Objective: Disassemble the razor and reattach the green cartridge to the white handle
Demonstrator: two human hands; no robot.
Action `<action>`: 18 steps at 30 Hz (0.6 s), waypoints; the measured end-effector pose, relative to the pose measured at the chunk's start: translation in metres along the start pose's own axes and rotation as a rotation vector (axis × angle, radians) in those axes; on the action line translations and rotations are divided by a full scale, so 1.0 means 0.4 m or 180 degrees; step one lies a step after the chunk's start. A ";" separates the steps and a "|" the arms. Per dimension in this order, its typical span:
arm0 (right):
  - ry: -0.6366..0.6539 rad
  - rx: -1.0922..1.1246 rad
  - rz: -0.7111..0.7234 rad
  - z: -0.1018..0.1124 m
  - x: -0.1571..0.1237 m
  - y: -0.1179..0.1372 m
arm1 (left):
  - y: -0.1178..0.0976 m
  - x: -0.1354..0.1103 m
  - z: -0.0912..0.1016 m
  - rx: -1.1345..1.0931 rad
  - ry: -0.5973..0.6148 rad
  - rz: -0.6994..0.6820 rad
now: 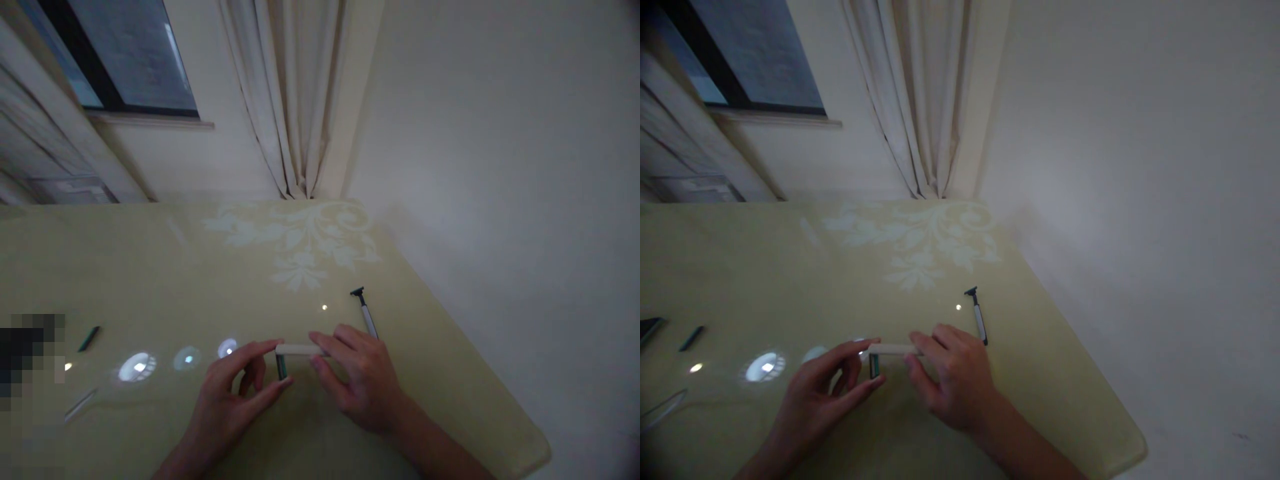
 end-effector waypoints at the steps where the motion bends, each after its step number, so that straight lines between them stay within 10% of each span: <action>1: 0.0056 0.0024 0.0057 -0.004 -0.001 0.006 | 0.002 -0.001 -0.002 -0.0013 0.0016 0.0021; 18: 0.0016 0.0010 -0.0038 -0.004 -0.006 -0.004 | -0.001 -0.006 -0.001 0.0032 0.0012 -0.0064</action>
Point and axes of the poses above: each hand's wrist, its own x-axis towards the middle knuckle, its own z-axis out of the back of the hand, y = z × x, the point moved 10 cm from there along x, towards the middle knuckle, and after that the axes turned 9 degrees about -y, right-handed, at the moved point
